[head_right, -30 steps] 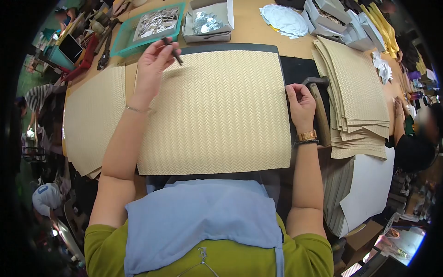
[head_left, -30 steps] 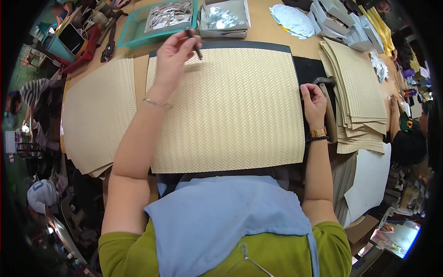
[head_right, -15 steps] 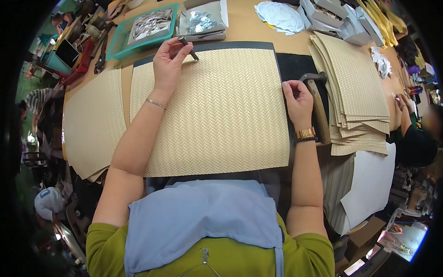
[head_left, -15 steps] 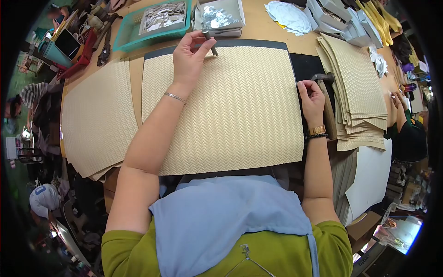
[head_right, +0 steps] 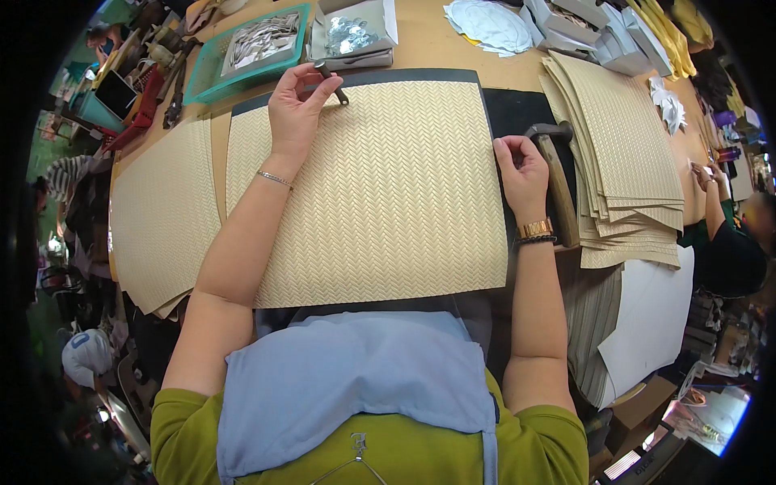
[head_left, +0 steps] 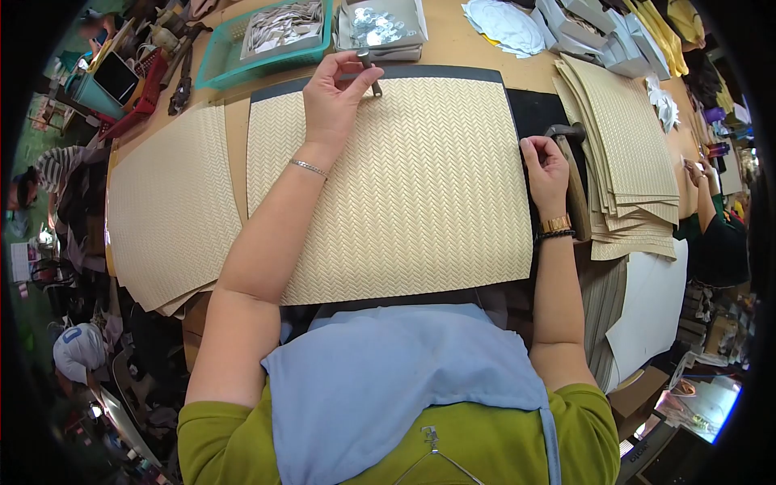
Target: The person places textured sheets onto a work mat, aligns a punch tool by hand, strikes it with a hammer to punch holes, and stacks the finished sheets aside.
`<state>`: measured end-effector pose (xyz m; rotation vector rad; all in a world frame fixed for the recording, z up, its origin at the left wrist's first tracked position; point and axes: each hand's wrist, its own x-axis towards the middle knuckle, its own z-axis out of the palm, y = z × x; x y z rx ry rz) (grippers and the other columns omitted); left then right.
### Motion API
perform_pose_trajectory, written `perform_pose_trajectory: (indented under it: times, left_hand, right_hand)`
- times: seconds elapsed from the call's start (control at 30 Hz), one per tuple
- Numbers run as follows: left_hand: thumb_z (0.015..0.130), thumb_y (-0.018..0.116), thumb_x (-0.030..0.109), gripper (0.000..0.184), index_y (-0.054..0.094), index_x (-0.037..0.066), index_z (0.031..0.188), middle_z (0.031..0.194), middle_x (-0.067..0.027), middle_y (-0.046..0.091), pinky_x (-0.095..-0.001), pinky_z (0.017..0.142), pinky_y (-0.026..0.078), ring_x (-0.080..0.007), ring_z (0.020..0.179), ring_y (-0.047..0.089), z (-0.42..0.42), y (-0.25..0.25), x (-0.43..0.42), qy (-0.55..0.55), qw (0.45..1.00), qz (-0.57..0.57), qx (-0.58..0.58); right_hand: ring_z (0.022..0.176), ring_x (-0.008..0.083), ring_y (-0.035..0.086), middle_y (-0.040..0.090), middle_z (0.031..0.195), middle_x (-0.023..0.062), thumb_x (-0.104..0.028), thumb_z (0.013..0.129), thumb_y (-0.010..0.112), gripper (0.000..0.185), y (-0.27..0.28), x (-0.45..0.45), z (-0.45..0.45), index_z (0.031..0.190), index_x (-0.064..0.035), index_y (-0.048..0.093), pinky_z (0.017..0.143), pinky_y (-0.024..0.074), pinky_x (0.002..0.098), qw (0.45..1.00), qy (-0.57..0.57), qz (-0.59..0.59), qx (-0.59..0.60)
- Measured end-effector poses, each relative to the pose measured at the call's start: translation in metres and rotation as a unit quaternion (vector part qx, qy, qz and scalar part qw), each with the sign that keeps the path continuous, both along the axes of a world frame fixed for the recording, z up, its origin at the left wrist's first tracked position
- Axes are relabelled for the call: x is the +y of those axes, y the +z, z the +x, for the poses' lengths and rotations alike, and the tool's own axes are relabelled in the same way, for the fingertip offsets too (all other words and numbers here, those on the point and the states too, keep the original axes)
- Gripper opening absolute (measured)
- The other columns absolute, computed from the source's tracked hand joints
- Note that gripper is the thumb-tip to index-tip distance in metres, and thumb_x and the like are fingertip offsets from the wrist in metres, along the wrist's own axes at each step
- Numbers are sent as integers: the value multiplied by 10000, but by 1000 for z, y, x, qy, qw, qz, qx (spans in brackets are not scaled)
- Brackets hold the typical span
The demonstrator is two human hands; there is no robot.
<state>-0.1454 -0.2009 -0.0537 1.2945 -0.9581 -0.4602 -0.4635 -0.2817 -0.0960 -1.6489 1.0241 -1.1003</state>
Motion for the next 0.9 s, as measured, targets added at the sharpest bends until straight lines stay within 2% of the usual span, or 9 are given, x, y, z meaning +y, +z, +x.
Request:
perform_pose_trajectory:
  times: [0.77, 0.9]
  left_hand:
    - [795, 740, 74, 311, 583, 42, 1062, 925, -39, 658, -214, 730, 501, -97, 849, 618, 1, -3, -1, 5, 1000, 4, -19]
    - [798, 742, 98, 266, 621, 46, 1029, 907, -32, 670, -215, 702, 506, -80, 808, 616, 0, -3, -1, 10, 999, 26, -40]
  right_hand:
    - [699, 23, 507, 599, 812, -42, -165, 897, 650, 151, -3, -2, 0, 930, -19, 627, 641, 425, 171, 1000, 4, -6, -6]
    - [697, 22, 506, 597, 810, -43, -167, 900, 646, 152, -2, -2, 0, 927, -19, 627, 637, 423, 172, 1000, 0, -9, 6]
